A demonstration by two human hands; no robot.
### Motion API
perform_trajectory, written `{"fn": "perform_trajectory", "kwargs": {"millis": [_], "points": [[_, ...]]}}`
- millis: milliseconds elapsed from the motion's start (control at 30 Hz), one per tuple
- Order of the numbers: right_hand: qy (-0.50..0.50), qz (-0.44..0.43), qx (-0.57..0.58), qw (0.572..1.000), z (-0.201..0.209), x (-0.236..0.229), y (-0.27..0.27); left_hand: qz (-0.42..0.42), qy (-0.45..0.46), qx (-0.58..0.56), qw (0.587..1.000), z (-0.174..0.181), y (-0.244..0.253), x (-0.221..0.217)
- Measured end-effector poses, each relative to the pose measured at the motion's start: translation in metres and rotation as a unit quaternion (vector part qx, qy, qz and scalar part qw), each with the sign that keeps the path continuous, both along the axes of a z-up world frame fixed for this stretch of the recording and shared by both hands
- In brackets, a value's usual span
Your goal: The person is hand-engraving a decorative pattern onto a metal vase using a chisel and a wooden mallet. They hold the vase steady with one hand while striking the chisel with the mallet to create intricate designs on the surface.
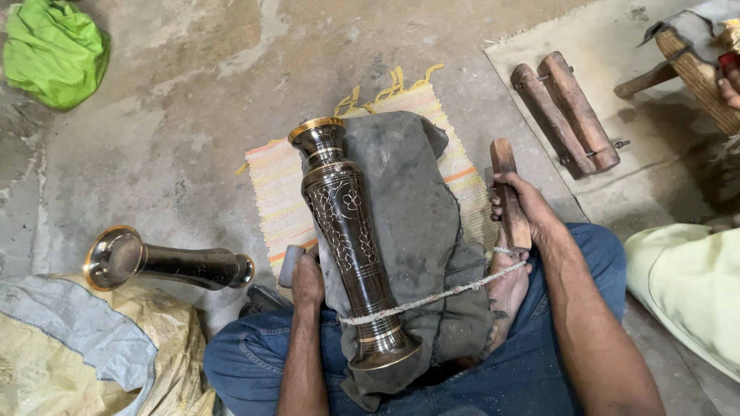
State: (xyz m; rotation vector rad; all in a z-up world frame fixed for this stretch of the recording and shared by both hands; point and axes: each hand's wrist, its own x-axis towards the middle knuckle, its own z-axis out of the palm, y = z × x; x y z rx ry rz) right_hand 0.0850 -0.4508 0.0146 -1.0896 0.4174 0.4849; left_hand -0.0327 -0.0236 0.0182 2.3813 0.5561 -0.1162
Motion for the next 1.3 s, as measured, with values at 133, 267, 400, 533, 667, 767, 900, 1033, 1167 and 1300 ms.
{"fn": "perform_trajectory", "kwargs": {"millis": [133, 267, 400, 533, 667, 767, 900, 1033, 1167, 1300], "points": [[-0.014, 0.002, -0.002, 1.0, 0.007, -0.002, 0.0, 0.005, 0.015, -0.013, 1.0, 0.012, -0.006, 0.001], [-0.013, 0.001, -0.016, 1.0, 0.01, -0.003, 0.003, 0.011, 0.026, -0.021, 0.999, 0.014, -0.007, 0.0], [-0.01, -0.004, -0.021, 1.0, 0.014, -0.005, 0.004, 0.011, 0.042, -0.017, 0.999, 0.009, -0.005, 0.002], [-0.008, -0.007, -0.024, 1.0, 0.017, -0.006, 0.005, -0.007, 0.029, 0.006, 1.0, 0.001, -0.002, 0.002], [-0.005, -0.002, -0.018, 1.0, 0.017, -0.005, 0.006, -0.005, 0.022, -0.014, 1.0, 0.001, -0.002, 0.002], [-0.011, -0.002, -0.025, 1.0, 0.016, -0.005, 0.005, -0.003, 0.029, -0.016, 0.999, 0.006, -0.005, 0.002], [-0.011, 0.005, -0.014, 1.0, 0.014, -0.004, 0.005, -0.002, 0.018, -0.022, 1.0, 0.014, -0.007, 0.002], [-0.007, 0.006, -0.02, 1.0, 0.014, -0.004, 0.005, -0.003, 0.029, -0.02, 0.999, 0.018, -0.008, 0.002], [0.0, 0.002, -0.028, 1.0, 0.014, -0.004, 0.006, 0.0, 0.041, -0.011, 0.999, 0.014, -0.006, 0.003], [0.001, -0.001, -0.024, 1.0, 0.015, -0.004, 0.006, -0.001, 0.04, -0.01, 0.999, -0.002, 0.0, 0.003]]}}
